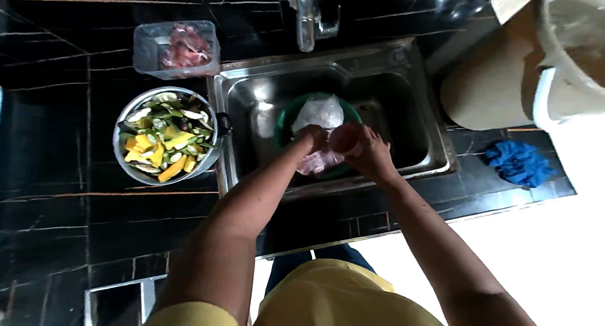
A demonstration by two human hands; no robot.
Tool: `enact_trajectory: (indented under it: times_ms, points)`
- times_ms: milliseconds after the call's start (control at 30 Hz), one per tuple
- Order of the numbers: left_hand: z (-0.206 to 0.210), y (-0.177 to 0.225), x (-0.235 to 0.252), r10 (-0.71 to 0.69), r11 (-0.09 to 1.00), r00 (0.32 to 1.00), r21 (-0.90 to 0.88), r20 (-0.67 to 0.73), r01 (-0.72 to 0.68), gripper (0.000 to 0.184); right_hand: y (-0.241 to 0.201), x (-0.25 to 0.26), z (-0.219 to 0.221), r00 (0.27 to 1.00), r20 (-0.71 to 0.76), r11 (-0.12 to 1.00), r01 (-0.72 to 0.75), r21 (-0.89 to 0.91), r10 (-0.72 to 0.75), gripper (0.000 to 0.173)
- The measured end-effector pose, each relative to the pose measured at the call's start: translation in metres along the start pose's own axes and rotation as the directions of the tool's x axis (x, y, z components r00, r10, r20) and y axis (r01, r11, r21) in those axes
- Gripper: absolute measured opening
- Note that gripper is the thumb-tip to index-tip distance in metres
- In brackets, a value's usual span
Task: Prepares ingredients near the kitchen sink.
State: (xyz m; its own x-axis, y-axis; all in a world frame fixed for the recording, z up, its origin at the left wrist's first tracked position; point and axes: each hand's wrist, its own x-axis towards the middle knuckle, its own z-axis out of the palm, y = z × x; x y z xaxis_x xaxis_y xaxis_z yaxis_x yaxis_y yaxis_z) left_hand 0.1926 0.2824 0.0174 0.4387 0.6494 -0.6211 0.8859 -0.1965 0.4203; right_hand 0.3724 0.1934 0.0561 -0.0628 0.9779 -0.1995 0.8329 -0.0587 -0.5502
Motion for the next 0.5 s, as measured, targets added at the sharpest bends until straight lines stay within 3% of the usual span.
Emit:
enact_trajectory:
  times_ms: [133,300,400,500]
  points:
    - [0.024,-0.032,0.006,-0.178,0.98,0.982,-0.095,-0.055,0.172,0.051,-0.013,-0.003,0.011,0.994,0.088,0.988,0.072,-0.135,-0.06,0.077]
    - [0.041,-0.04,-0.011,-0.14,0.965,0.97,-0.245,-0.199,0.089,0.039,-0.03,0.003,0.022,0.98,0.198,0.969,0.048,-0.244,0.001,0.079]
    - [0.032,-0.041,-0.03,-0.111,0.949,0.966,-0.313,-0.235,0.033,0.03,-0.022,0.01,0.027,0.985,0.165,0.998,-0.039,-0.044,0.046,0.087]
    - [0.014,-0.05,-0.055,-0.064,0.935,0.976,-0.354,-0.208,-0.014,0.029,-0.029,0.014,0.028,0.995,0.099,0.983,-0.029,0.184,0.011,0.097]
